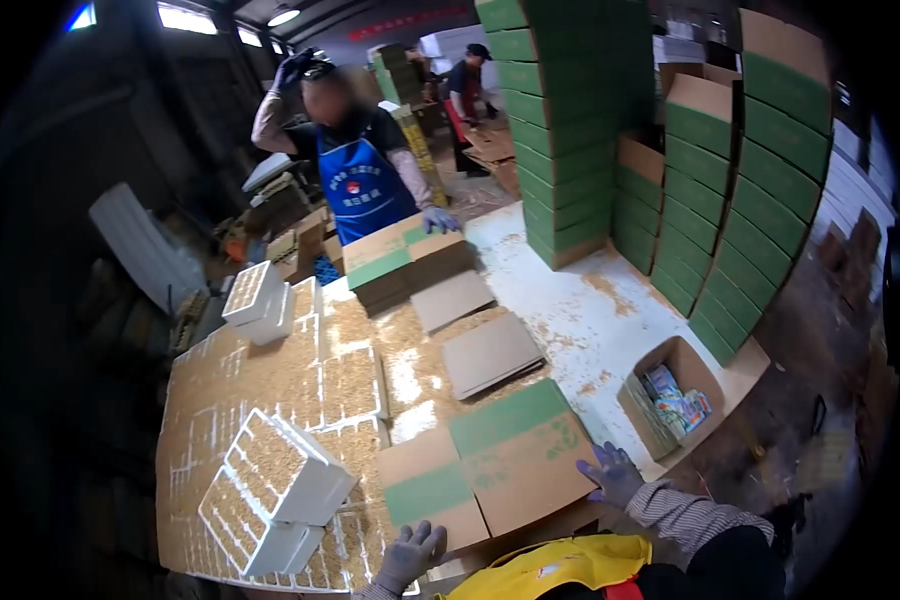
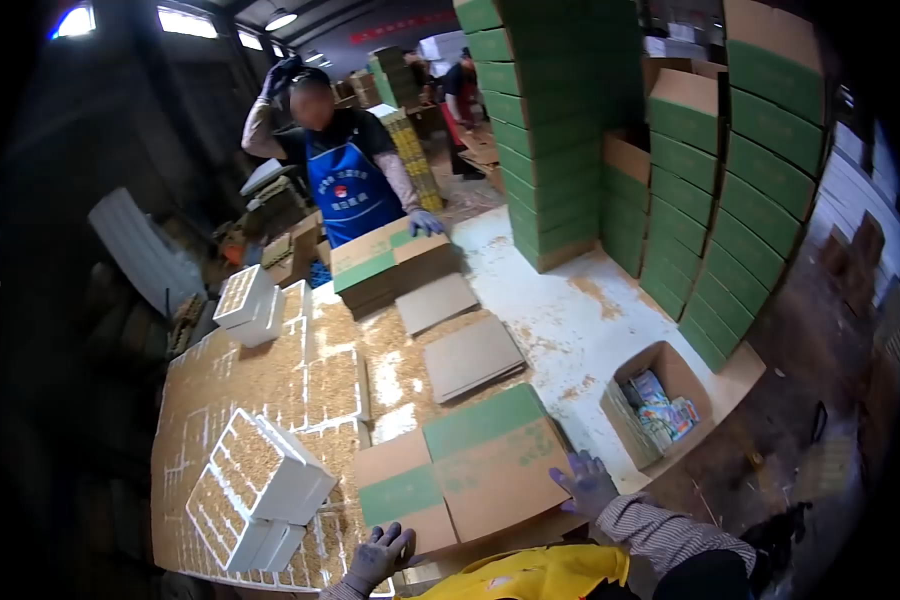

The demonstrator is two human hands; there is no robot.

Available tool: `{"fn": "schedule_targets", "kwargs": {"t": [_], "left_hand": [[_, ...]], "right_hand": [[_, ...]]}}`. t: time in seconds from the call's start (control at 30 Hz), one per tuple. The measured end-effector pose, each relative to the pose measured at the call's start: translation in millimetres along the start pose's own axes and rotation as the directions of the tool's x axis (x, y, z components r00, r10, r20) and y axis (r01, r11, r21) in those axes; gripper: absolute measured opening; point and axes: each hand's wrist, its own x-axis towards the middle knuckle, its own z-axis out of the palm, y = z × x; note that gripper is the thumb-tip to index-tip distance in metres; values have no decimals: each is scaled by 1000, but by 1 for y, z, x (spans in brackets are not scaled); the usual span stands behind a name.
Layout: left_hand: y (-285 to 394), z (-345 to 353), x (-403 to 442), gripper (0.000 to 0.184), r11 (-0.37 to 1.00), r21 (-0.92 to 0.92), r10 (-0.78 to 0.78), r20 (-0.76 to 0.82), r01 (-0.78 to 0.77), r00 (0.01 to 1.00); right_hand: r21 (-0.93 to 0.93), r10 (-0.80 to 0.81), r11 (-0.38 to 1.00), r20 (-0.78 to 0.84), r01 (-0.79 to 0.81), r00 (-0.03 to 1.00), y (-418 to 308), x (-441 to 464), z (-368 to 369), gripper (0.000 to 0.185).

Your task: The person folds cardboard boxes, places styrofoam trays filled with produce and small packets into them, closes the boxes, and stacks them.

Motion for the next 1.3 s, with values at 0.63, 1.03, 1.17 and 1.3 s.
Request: {"fn": "schedule_targets", "kwargs": {"t": [0.63,1.03,1.17,1.3], "left_hand": [[-10,-192,107,31,991,89,-85,-111,95,990],[52,41,8,36,975,-1,-222,79,222,972],[58,41,16,33,972,16,-233,93,232,968],[55,51,8,37,951,21,-308,185,309,933]], "right_hand": [[-73,-282,944,-689,322,668,2,58,-179,54],[207,689,668,190,-715,699,293,18,-3,24],[278,956,265,48,-923,289,312,82,79,24],[165,978,179,78,-970,194,281,87,50,48]]}}
